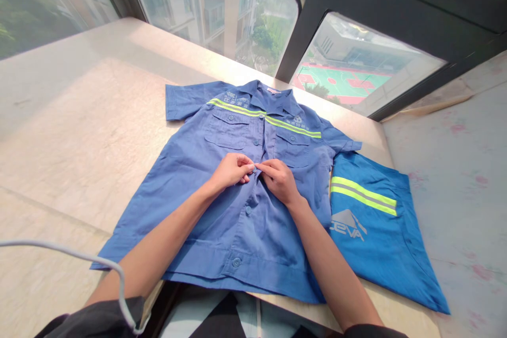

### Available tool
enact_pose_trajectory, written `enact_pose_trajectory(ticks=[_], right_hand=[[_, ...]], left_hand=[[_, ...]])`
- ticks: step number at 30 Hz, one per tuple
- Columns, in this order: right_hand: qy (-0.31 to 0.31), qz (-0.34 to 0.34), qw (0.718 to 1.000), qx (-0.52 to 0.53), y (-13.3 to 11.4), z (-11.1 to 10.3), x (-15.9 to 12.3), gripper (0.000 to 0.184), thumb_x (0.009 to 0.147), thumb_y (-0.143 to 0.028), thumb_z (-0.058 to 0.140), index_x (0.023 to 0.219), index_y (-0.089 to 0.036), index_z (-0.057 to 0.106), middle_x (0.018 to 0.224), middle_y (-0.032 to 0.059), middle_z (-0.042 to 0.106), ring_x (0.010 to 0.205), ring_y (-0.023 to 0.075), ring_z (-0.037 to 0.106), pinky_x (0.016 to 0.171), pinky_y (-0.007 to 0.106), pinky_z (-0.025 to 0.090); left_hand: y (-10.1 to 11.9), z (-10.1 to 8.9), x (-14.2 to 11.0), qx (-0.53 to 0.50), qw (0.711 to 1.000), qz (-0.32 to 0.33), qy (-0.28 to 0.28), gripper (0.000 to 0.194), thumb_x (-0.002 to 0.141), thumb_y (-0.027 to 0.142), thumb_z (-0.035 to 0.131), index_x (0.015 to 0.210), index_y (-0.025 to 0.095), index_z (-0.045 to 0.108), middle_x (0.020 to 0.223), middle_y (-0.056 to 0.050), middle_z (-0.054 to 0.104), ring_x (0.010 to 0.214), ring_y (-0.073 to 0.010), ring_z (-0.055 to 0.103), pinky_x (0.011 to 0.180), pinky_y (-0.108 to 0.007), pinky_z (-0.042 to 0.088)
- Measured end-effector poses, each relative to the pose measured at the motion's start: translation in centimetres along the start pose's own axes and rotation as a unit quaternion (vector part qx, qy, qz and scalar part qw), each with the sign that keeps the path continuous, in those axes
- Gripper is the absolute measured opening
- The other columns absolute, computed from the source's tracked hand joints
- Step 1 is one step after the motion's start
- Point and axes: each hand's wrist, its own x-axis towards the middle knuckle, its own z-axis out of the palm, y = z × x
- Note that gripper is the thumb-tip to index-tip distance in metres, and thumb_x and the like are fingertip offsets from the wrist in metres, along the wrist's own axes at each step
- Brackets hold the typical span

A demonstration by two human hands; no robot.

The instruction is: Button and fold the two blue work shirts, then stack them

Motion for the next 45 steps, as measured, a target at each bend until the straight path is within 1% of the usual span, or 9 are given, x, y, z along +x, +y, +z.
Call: enact_pose_trajectory(ticks=[5,8,10,16,19,30,35,41,45], right_hand=[[0.005,-0.013,1.000,0.012,-0.2,-0.1,0.2,0.027,0.098,-0.014,0.048,0.106,-0.020,0.073,0.094,0.0085,0.070,0.087,0.0197,0.061,0.077,0.033,0.048],[-0.007,0.001,1.000,0.023,-0.2,-0.1,0.3,0.025,0.097,-0.015,0.050,0.103,-0.021,0.073,0.093,0.0082,0.070,0.086,0.0201,0.061,0.078,0.034,0.048],[-0.017,0.010,0.999,0.035,-0.2,-0.1,0.3,0.026,0.095,-0.013,0.051,0.103,-0.022,0.073,0.094,0.0078,0.070,0.088,0.0204,0.061,0.079,0.034,0.048],[-0.010,0.015,0.998,0.063,-0.1,-0.1,0.5,0.021,0.096,-0.018,0.054,0.101,-0.022,0.074,0.092,0.0086,0.069,0.087,0.0217,0.061,0.078,0.036,0.049],[-0.020,0.024,0.997,0.064,0.0,0.0,0.5,0.019,0.097,-0.022,0.055,0.100,-0.023,0.074,0.092,0.0083,0.069,0.087,0.0219,0.060,0.079,0.037,0.049],[-0.051,0.006,0.998,0.027,0.0,-0.1,0.6,0.024,0.097,-0.012,0.048,0.100,-0.020,0.070,0.092,0.0079,0.068,0.086,0.0214,0.056,0.078,0.035,0.043],[-0.067,0.012,0.997,-0.022,-0.6,-0.3,0.8,0.020,0.096,-0.011,0.048,0.096,-0.018,0.067,0.091,0.0086,0.066,0.085,0.0223,0.053,0.075,0.035,0.039],[-0.039,0.021,0.998,-0.035,-0.9,-0.1,0.7,0.018,0.098,-0.015,0.049,0.095,-0.020,0.066,0.091,0.0082,0.067,0.087,0.0223,0.055,0.078,0.036,0.041],[0.020,0.045,0.999,0.017,-0.9,0.0,0.7,0.015,0.096,-0.020,0.055,0.110,-0.020,0.062,0.105,0.0107,0.065,0.096,0.0227,0.060,0.084,0.037,0.048]], left_hand=[[-0.3,-0.4,-0.3,-0.022,1.000,-0.016,-0.011,0.016,0.079,0.023,0.073,0.085,0.009,0.070,0.069,-0.004,0.069,0.062,-0.0111,0.065,0.058,-0.020,0.051],[-0.6,-0.4,-0.8,-0.008,1.000,0.020,-0.021,0.037,0.067,0.035,0.084,0.089,0.009,0.071,0.077,-0.006,0.071,0.069,-0.0139,0.066,0.066,-0.024,0.053],[-0.8,0.0,-1.2,0.039,0.998,0.051,0.006,0.046,0.058,0.036,0.089,0.092,0.010,0.072,0.082,-0.006,0.072,0.074,-0.0166,0.066,0.068,-0.026,0.053],[-1.1,1.6,-2.0,0.164,0.974,0.123,0.100,0.023,0.074,0.018,0.064,0.095,0.013,0.073,0.084,-0.004,0.073,0.077,-0.0171,0.067,0.073,-0.025,0.051],[-1.0,1.6,-2.0,0.190,0.969,0.134,0.090,0.026,0.075,0.016,0.058,0.095,0.014,0.074,0.085,-0.005,0.074,0.080,-0.0177,0.068,0.074,-0.024,0.051],[-0.9,1.3,-1.8,0.230,0.960,0.142,0.077,0.032,0.080,0.015,0.052,0.099,0.016,0.077,0.096,-0.005,0.076,0.089,-0.0204,0.069,0.080,-0.025,0.050],[-0.7,0.8,-1.6,0.239,0.960,0.142,0.042,0.033,0.080,0.013,0.050,0.097,0.015,0.078,0.096,-0.005,0.076,0.088,-0.0199,0.069,0.079,-0.025,0.049],[-0.8,0.4,-1.2,0.206,0.968,0.139,0.028,0.030,0.079,0.014,0.052,0.094,0.014,0.078,0.092,-0.005,0.076,0.084,-0.0187,0.068,0.077,-0.024,0.049],[-1.5,0.3,-0.6,0.131,0.986,0.103,0.025,0.020,0.077,0.018,0.058,0.088,0.013,0.074,0.085,-0.005,0.074,0.080,-0.0175,0.067,0.073,-0.024,0.049]])
